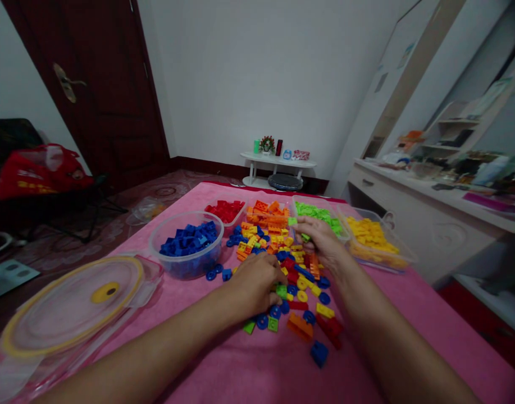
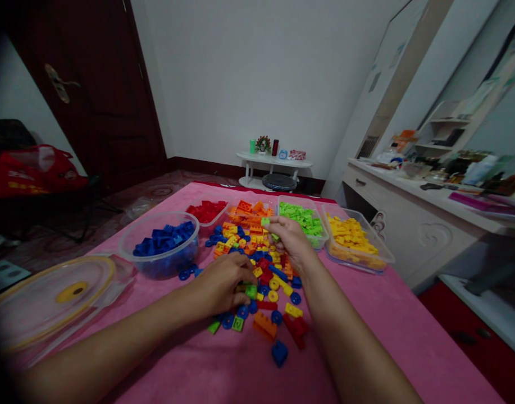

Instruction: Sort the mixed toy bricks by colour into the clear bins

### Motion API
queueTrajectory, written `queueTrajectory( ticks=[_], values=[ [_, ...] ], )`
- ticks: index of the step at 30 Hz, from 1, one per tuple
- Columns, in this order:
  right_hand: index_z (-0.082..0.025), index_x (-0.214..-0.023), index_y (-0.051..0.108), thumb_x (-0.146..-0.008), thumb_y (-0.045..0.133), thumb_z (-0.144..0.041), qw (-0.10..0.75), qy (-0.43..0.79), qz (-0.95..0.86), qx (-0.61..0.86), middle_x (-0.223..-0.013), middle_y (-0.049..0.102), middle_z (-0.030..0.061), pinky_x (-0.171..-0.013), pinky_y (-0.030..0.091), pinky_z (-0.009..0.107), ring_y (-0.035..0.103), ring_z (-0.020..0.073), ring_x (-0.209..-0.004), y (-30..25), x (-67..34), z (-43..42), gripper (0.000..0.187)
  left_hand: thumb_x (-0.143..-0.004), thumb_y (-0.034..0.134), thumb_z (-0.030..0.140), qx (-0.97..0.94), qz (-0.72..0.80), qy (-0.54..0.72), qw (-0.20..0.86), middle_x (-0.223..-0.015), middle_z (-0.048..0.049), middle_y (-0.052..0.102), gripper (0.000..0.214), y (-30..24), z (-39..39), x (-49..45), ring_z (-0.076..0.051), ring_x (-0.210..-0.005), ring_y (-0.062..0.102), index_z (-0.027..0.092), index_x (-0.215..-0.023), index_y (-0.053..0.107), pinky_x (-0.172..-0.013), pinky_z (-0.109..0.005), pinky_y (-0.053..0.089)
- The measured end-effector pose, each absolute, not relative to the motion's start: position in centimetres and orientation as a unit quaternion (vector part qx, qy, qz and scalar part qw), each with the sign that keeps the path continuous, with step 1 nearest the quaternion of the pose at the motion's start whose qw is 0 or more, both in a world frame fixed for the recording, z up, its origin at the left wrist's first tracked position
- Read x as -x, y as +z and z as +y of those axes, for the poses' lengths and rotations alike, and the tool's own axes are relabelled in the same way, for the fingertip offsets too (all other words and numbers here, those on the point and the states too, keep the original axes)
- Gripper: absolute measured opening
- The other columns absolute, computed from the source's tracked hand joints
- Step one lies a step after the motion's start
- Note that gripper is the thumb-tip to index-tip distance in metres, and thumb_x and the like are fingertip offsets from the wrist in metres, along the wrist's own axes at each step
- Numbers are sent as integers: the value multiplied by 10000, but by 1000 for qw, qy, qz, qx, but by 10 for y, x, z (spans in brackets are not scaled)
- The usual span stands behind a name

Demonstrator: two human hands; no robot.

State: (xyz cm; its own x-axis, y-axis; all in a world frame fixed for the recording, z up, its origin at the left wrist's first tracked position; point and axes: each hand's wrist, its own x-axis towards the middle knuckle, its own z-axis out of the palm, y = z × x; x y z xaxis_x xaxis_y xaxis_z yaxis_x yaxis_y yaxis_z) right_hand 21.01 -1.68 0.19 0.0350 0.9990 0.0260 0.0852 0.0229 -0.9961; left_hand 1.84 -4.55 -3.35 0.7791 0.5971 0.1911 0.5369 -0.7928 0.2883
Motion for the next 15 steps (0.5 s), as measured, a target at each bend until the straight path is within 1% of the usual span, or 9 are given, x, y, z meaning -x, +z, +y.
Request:
queueTrajectory(
  ticks=[2, 4, 6, 9, 12, 15],
  values=[
    [-187, -733, 486, -680, 604, -324, 543, 574, -423, 443, -565, 513, -43, -364, 158, 166, 245, 37, -381, 4, -212, -18, 188, -679, 746, 291, -934, 309, 140, 109, -973, -54, 660, 252, -35, -43, -19, -233, -953, 588, 240, -924, 720, -829, -329, 456],
    [-169, -752, 514, -706, 570, -309, 561, 640, -355, 387, -612, 551, -11, -351, 168, 151, 251, 33, -388, 5, -212, -18, 158, -688, 738, 299, -927, 320, 153, 123, -939, -52, 669, 231, -34, -40, -18, -221, -922, 597, 222, -905, 718, -804, -311, 465],
    [-155, -828, 551, -752, 546, -311, 562, 667, -318, 371, -620, 561, -2, -341, 173, 135, 267, 30, -382, 5, -210, -18, 173, -713, 720, 325, -908, 348, 189, 139, -927, -48, 675, 235, -31, -35, -15, -206, -890, 606, 208, -918, 710, -782, -298, 473],
    [-148, -843, 555, -813, 546, -381, 530, 677, -313, 404, -600, 556, -6, -324, 163, 120, 277, 20, -359, 1, -199, -19, 236, -757, 683, 316, -863, 392, 292, 128, -958, -46, 671, 220, -24, -26, -9, -198, -904, 606, 196, -941, 691, -807, -306, 474],
    [-150, -830, 555, -828, 544, -493, 478, 676, -343, 444, -583, 564, -2, -311, 152, 112, 292, 17, -346, -7, -186, -21, 343, -790, 651, 283, -826, 399, 388, 91, -995, -45, 656, 187, -16, -20, -3, -200, -963, 589, 202, -956, 680, -878, -335, 459],
    [-162, -821, 540, -823, 546, -545, 434, 711, -357, 423, -596, 576, -1, -308, 155, 110, 332, 21, -350, -15, -174, -23, 384, -790, 651, 243, -819, 388, 416, 79, -1007, -40, 650, 180, -11, -18, 0, -198, -984, 582, 213, -965, 685, -913, -355, 448]
  ],
)
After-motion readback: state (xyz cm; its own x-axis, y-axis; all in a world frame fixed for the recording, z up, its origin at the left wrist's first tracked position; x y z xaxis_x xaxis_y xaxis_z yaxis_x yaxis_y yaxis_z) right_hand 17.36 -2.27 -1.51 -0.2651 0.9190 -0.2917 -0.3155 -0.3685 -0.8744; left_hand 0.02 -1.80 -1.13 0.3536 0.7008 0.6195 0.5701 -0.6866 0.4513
